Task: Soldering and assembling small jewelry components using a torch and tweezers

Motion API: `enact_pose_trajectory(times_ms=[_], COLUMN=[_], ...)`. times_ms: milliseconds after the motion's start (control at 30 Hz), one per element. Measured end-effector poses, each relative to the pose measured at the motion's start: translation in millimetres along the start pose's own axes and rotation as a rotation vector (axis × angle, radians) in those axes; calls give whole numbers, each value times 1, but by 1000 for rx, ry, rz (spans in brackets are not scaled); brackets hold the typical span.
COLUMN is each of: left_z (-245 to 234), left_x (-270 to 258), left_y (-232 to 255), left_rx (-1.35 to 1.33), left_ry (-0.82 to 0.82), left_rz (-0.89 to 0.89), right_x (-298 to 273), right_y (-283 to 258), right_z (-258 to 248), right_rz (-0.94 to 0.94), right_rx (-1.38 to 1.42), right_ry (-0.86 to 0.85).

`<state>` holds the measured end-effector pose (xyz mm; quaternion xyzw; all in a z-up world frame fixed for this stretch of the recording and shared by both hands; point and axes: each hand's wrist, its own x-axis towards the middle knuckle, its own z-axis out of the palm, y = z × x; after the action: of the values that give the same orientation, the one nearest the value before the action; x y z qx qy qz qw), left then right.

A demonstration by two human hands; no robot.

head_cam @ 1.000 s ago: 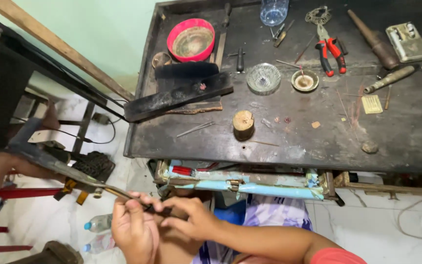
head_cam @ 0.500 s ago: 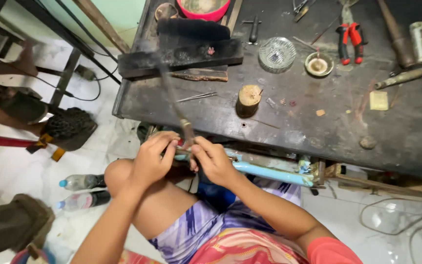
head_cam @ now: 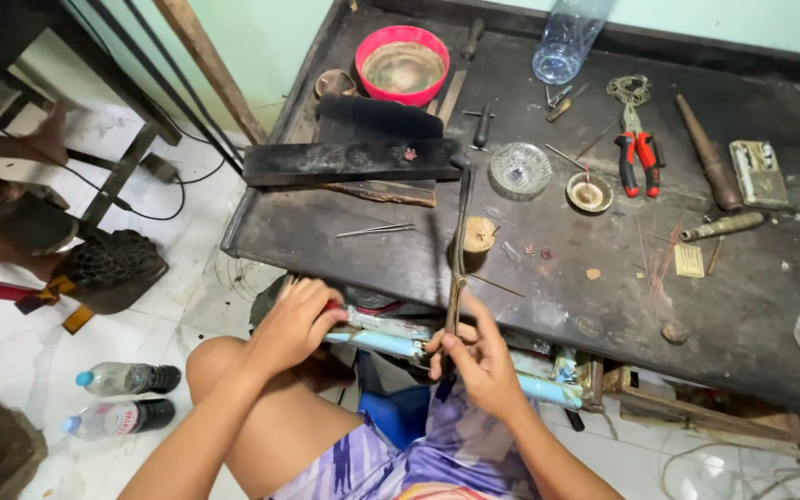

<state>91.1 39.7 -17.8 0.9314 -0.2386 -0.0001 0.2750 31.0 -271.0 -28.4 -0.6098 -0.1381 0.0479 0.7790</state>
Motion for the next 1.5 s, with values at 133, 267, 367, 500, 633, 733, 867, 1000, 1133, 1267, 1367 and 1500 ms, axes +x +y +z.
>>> enact_pose_trajectory(times_ms=[133, 267, 367, 500, 633, 733, 867, 1000, 1133, 1267, 1367, 1500], left_z=[-10, -14, -7, 7, -2, 3, 9, 7, 12, 24, 8, 31], left_x=[33, 82, 116, 150, 159, 163, 148, 147, 156, 122, 73, 11], left_y=[48, 81, 101, 117, 131, 123, 112, 101, 97, 90, 96, 62], left_rx=[-409, -1352, -1712, -1810, -1686, -1696, -1709, -1686, -1689, -1412, -731, 189], left_ry=[313, 129, -33, -76, 117, 51, 23, 32, 48, 100, 18, 173], left_rz=[-108, -400, -461, -680, -815, -767, -704, -712, -691, -600, -515, -384], right_x=[2, -3, -4, -4, 0, 4, 7, 10, 13, 19, 26, 34], right_y=[4, 12, 14, 13, 2, 0, -4, -3, -3, -14, -12, -10], right_z=[2, 16, 27, 36, 41, 42, 42, 46, 56, 57, 49, 56], right_rz=[1, 12, 53, 28, 53, 49, 19, 1, 1, 65, 12, 54], right_rx=[44, 54, 26, -36, -47, -15, -93, -81, -86, -110, -200, -224], right_ry=[-20, -40, -46, -105, -121, -112, -150, -185, -220, -165, -136, -129])
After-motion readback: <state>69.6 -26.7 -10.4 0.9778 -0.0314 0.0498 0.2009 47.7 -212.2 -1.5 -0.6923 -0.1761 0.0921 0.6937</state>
